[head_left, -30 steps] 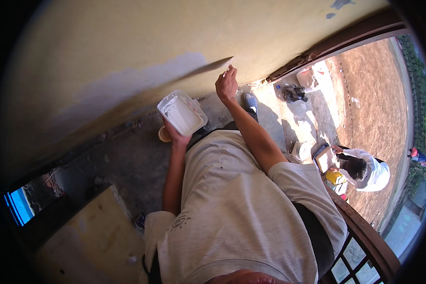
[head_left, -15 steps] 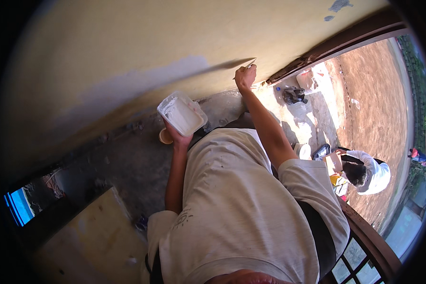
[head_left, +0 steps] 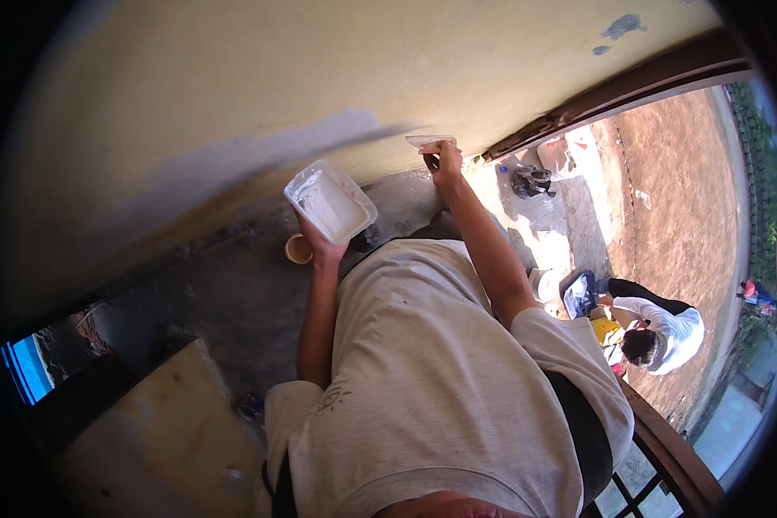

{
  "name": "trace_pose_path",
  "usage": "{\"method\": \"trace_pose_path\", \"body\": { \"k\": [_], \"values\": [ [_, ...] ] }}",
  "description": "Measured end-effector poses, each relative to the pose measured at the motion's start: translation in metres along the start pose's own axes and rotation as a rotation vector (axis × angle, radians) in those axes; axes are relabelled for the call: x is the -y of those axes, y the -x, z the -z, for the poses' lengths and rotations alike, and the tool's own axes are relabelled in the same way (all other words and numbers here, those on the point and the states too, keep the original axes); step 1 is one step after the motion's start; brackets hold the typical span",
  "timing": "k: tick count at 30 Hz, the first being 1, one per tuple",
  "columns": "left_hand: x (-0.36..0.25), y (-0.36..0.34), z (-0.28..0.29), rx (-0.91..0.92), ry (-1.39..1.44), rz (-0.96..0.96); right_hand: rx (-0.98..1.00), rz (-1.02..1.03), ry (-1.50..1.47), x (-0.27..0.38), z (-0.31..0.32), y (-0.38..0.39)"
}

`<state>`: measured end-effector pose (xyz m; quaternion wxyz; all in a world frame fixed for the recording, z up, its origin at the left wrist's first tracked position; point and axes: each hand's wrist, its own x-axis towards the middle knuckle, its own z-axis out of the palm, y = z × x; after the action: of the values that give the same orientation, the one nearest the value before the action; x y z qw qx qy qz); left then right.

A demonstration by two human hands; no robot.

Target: The person applies plaster to a wall using a spatula, dipping the spatula into a container of plaster and then spreading it onto the wall surface.

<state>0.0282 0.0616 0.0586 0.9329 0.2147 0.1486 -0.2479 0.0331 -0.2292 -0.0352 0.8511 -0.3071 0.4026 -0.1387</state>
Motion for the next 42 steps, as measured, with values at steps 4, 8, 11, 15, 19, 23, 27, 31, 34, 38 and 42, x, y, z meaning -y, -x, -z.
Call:
{"method": "trace_pose_path", "body": {
  "k": [4, 8, 11, 15, 19, 23, 27, 31, 34, 38, 42],
  "values": [
    [0.001, 0.004, -0.008, -0.005, 0.026, -0.013, 0.148, 0.052, -0.116, 0.059, -0.013, -0.005],
    [-0.004, 0.011, 0.005, -0.009, 0.006, -0.019, 0.195, 0.090, -0.237, 0.137, -0.048, 0.073],
    [-0.003, 0.009, 0.003, -0.004, 0.023, -0.023, 0.095, 0.274, -0.327, 0.122, -0.038, 0.102],
    [0.001, 0.012, -0.011, -0.008, 0.057, -0.032, 0.032, 0.051, -0.188, 0.053, -0.025, 0.076],
    [0.001, 0.014, -0.020, -0.001, 0.027, -0.036, 0.254, 0.010, -0.231, 0.048, -0.068, 0.076],
    [-0.001, 0.021, -0.022, -0.034, 0.015, -0.098, 0.337, -0.006, -0.312, 0.115, -0.121, 0.131],
    [-0.002, 0.022, -0.019, 0.006, -0.016, -0.065, 0.483, 0.084, -0.095, 0.148, -0.109, 0.188],
    [-0.002, 0.039, -0.040, 0.321, -0.009, -0.010, 0.587, 0.217, 0.659, 0.136, -0.097, 0.237],
    [0.002, 0.040, -0.043, 0.060, -0.124, -0.046, 0.807, 0.228, 0.849, 0.118, -0.111, 0.259],
    [0.003, 0.036, -0.054, 0.046, -0.146, -0.105, 0.741, 0.436, 1.091, 0.099, -0.129, 0.248],
    [0.005, 0.045, -0.069, -0.027, -0.234, -0.165, 0.718, 0.731, 1.159, 0.079, -0.124, 0.227]
  ]
}}
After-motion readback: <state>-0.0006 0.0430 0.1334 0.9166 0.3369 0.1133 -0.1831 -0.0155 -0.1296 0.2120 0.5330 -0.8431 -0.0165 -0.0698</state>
